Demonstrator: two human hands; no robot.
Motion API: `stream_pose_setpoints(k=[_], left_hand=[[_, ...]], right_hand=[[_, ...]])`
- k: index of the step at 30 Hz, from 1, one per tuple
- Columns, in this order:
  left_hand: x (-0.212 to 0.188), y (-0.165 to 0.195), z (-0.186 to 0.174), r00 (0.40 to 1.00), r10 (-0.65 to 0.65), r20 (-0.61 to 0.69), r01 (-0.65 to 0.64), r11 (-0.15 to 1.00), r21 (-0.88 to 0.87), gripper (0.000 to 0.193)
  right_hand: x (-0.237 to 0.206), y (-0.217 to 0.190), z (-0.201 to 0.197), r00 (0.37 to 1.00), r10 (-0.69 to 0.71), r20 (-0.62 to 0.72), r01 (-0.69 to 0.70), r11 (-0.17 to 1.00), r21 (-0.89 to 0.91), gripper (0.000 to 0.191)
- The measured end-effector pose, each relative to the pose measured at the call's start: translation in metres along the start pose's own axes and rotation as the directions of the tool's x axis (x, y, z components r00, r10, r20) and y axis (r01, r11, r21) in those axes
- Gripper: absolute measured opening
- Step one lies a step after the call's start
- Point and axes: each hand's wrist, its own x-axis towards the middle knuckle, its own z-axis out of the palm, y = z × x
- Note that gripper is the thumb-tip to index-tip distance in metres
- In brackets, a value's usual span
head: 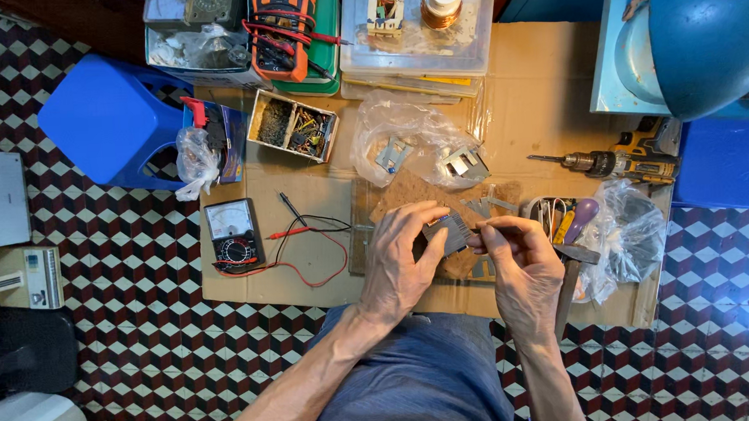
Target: The person assembles a small electrical component by inserting thin metal shims into slots on a laminated core. They repeatedly pick shims from a plastic bag, align them, and press them into place using both hands. The component is held and rotated as needed to access different insertion points.
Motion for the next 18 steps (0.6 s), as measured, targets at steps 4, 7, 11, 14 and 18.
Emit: stream_pose_setpoints(k=[4,7,11,14,18], left_hand=[[0.012,-0.008,-0.004,0.995,0.059,0.076,-0.067,0.992,0.107,0.045],[0.024,-0.027,-0.018,0.886,0.342,0.314,-0.351,0.936,-0.030,0.076],[0.057,-0.052,-0.014,0.684,0.366,0.631,-0.478,0.879,0.008,0.098],[0.072,-0.062,-0.004,0.602,0.399,0.692,-0.562,0.827,0.011,0.090],[0.066,-0.066,0.001,0.688,0.383,0.616,-0.503,0.864,0.025,0.070]], right_hand=[[-0.008,-0.006,-0.004,1.000,0.027,0.001,-0.027,0.998,0.064,0.016],[-0.015,-0.002,-0.010,0.997,0.067,-0.043,-0.061,0.989,0.134,0.017],[-0.027,0.003,-0.018,0.989,0.099,-0.108,-0.081,0.985,0.155,0.020],[-0.037,0.002,-0.023,0.982,0.097,-0.162,-0.069,0.982,0.175,0.019],[-0.045,-0.005,-0.027,0.980,0.023,-0.195,0.023,0.973,0.231,0.017]])
